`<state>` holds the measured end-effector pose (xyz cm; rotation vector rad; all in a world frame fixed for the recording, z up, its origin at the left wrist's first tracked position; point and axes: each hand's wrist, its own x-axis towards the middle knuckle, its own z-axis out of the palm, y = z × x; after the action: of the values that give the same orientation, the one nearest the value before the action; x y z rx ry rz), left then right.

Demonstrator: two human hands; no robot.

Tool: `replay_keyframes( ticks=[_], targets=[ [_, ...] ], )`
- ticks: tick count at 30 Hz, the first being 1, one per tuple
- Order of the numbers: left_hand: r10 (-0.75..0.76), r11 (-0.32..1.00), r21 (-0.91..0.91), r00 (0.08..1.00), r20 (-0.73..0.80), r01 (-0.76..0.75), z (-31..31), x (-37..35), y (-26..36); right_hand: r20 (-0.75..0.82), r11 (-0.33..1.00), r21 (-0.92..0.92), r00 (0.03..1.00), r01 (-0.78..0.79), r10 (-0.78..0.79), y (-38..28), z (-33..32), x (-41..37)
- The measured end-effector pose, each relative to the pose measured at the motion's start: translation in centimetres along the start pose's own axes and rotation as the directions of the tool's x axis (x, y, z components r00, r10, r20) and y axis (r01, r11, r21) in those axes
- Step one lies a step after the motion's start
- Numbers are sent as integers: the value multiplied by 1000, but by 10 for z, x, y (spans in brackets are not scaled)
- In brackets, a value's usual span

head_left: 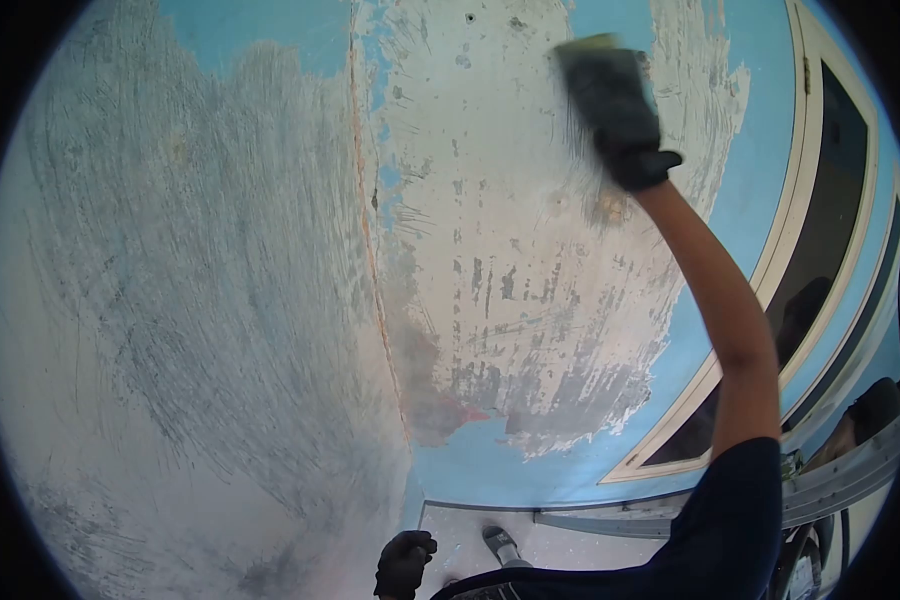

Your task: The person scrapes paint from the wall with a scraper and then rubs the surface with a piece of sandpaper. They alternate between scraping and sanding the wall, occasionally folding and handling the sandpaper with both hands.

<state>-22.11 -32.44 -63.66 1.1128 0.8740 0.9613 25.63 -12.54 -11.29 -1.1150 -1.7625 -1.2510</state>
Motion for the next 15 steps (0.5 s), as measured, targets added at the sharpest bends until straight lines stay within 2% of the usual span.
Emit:
replay_keyframes(
  ticks=[1,2,3,4,5,6,7,8,9,10,11,12,13,14,15],
  targets=[
    [-1,1000,-1,1000,-2,1,-5,-4,0,116,949,-134,956,285,-270,-25,10,-17],
    [-1,999,-40,1000,-11,0,-8,-5,-2,196,942,311,962,123,-191,-40,25,-30],
    [1,997,-81,1000,-18,-3,-8,-3,-6,362,586,755,932,-293,-1,-43,35,-38],
    [6,997,-81,1000,-15,-8,-9,-1,-12,403,724,650,912,-232,-71,-41,20,-29],
    [-32,997,-76,999,-43,28,-11,-1,-19,485,958,74,830,276,-276,-53,-17,-11],
    [-65,995,-75,995,-74,59,-12,1,-21,450,987,160,891,-19,-56,-24,-18,-8],
    [-64,996,-72,996,-70,59,-11,4,-17,388,894,319,904,-315,180,5,-18,-4],
    [-66,995,-76,997,-48,62,-6,2,-11,308,715,490,866,-499,393,34,-19,-1],
    [-66,995,-77,997,-26,64,-2,1,-6,92,887,313,940,-340,328,33,-10,-1],
    [-39,999,-35,999,12,39,-1,4,-2,-19,999,18,999,45,-45,12,-4,-8],
    [-31,999,-32,999,17,31,-3,5,-3,47,979,145,988,141,-149,-7,7,-13],
    [-44,997,-65,999,16,45,-3,9,-8,111,826,563,992,-19,-52,-13,20,-10],
    [-52,994,-95,998,20,54,-1,17,-9,171,686,715,985,-135,15,-1,18,-5],
    [-49,996,-73,999,14,50,0,19,-8,156,802,583,987,-129,45,17,4,1],
    [-50,996,-70,999,16,51,-2,19,-6,147,833,482,963,-271,227,29,-10,11]
  ],
)
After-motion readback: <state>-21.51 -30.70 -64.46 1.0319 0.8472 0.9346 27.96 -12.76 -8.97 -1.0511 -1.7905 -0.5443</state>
